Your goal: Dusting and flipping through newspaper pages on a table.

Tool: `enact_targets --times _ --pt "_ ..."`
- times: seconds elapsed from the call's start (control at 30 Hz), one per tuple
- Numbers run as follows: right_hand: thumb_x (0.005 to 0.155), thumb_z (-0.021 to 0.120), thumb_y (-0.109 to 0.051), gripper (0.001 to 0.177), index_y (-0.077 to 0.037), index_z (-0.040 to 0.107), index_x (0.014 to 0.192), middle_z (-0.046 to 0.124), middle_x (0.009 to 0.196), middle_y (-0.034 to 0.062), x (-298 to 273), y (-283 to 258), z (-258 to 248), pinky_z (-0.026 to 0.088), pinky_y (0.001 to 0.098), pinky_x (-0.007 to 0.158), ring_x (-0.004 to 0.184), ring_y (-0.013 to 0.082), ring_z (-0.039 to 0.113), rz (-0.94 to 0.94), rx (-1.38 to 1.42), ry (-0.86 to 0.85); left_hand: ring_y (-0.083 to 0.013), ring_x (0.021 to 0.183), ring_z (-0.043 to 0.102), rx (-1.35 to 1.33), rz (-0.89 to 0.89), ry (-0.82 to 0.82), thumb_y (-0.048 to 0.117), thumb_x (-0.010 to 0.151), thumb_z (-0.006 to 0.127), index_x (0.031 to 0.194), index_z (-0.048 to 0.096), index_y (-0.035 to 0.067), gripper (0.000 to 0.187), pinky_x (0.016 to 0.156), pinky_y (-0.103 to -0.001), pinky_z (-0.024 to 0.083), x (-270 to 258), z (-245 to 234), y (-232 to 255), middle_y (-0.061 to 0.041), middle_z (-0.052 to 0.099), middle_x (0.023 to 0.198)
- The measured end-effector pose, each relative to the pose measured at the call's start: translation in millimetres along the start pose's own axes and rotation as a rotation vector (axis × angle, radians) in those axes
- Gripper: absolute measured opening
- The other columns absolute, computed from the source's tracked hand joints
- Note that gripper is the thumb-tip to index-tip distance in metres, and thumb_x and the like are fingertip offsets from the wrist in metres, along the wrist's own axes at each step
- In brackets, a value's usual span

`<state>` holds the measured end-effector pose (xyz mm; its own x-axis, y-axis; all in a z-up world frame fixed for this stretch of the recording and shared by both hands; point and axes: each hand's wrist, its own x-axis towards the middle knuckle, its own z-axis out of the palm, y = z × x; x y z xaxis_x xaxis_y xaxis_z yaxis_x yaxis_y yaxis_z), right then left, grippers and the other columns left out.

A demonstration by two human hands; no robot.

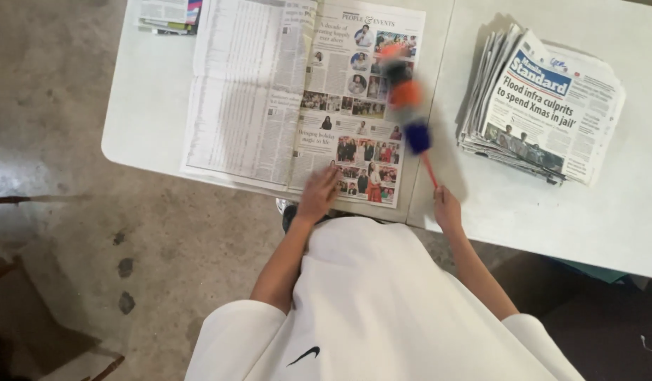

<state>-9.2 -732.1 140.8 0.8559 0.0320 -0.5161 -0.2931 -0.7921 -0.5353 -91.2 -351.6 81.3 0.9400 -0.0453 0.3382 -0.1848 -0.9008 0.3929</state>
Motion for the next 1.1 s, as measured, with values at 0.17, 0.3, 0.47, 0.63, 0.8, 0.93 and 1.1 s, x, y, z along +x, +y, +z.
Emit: enact_targets --times 0.17,0.3,0.47,0.63,0.8,0.93,1.1 --pt "0.114 0.025 -0.027 0.035 -0.014 0.050 0.093 0.040 0.067 -0.0051 -11 -15 1 0.035 0.0266 0.050 0.055 0.0109 0.042 0.097 0.453 0.088 -0.0205 0.152 0.036 -0.109 0.039 -0.149 0.046 0.093 0.067 0.142 0.061 0.030 0.052 0.120 -0.061 0.023 -9 38 0 0.004 0.040 0.164" --pt "0.115 0.028 -0.029 0.036 -0.014 0.051 0.092 0.043 0.067 -0.0019 -12 10 9 0.037 0.0275 0.049 0.055 0.0130 0.045 0.088 0.462 0.083 -0.0155 0.147 0.043 -0.149 -0.028 -0.127 0.036 0.103 0.059 0.135 0.066 0.035 0.033 0.121 -0.055 0.026 -3 31 6 0.008 0.050 0.157" --pt "0.114 0.030 -0.029 0.032 -0.016 0.051 0.094 0.042 0.069 -0.0049 -23 6 10 0.037 0.0278 0.053 0.058 0.0106 0.042 0.154 0.563 0.075 -0.0120 0.148 0.041 -0.174 -0.079 -0.141 0.032 0.104 0.060 0.133 0.068 0.030 0.030 0.124 -0.050 0.023 -1 25 9 0.010 0.049 0.157" --pt "0.114 0.030 -0.032 0.035 -0.015 0.052 0.093 0.044 0.069 -0.0019 -7 20 21 0.036 0.0282 0.052 0.058 0.0134 0.043 0.125 0.468 0.078 -0.0113 0.142 0.049 -0.192 -0.096 -0.178 0.030 0.100 0.065 0.119 0.075 0.030 0.022 0.118 -0.048 0.032 12 11 7 0.012 0.058 0.149" --pt "0.115 0.032 -0.032 0.038 -0.011 0.055 0.093 0.050 0.070 0.0055 12 49 45 0.038 0.0333 0.053 0.061 0.0211 0.050 0.086 0.386 0.116 -0.0058 0.136 0.054 -0.334 -0.208 -0.220 0.031 0.085 0.080 0.097 0.080 0.034 0.012 0.111 -0.042 0.030 20 4 2 0.017 0.066 0.139" --pt "0.114 0.032 -0.031 0.034 -0.015 0.053 0.093 0.048 0.070 0.0004 6 42 48 0.038 0.0294 0.052 0.059 0.0154 0.047 0.110 0.428 0.098 -0.0117 0.127 0.062 -0.580 -0.326 -0.220 0.028 0.072 0.091 0.081 0.080 0.029 0.014 0.108 -0.042 0.038 27 6 -9 0.015 0.074 0.122" --pt "0.114 0.032 -0.030 0.032 -0.015 0.051 0.092 0.044 0.068 -0.0015 -22 1 40 0.038 0.0289 0.051 0.057 0.0134 0.045 0.120 0.461 0.092 -0.0213 0.119 0.067 -0.750 -0.380 -0.186 0.020 0.064 0.096 0.076 0.081 0.021 0.019 0.105 -0.037 0.050 31 14 -20 0.006 0.079 0.111"
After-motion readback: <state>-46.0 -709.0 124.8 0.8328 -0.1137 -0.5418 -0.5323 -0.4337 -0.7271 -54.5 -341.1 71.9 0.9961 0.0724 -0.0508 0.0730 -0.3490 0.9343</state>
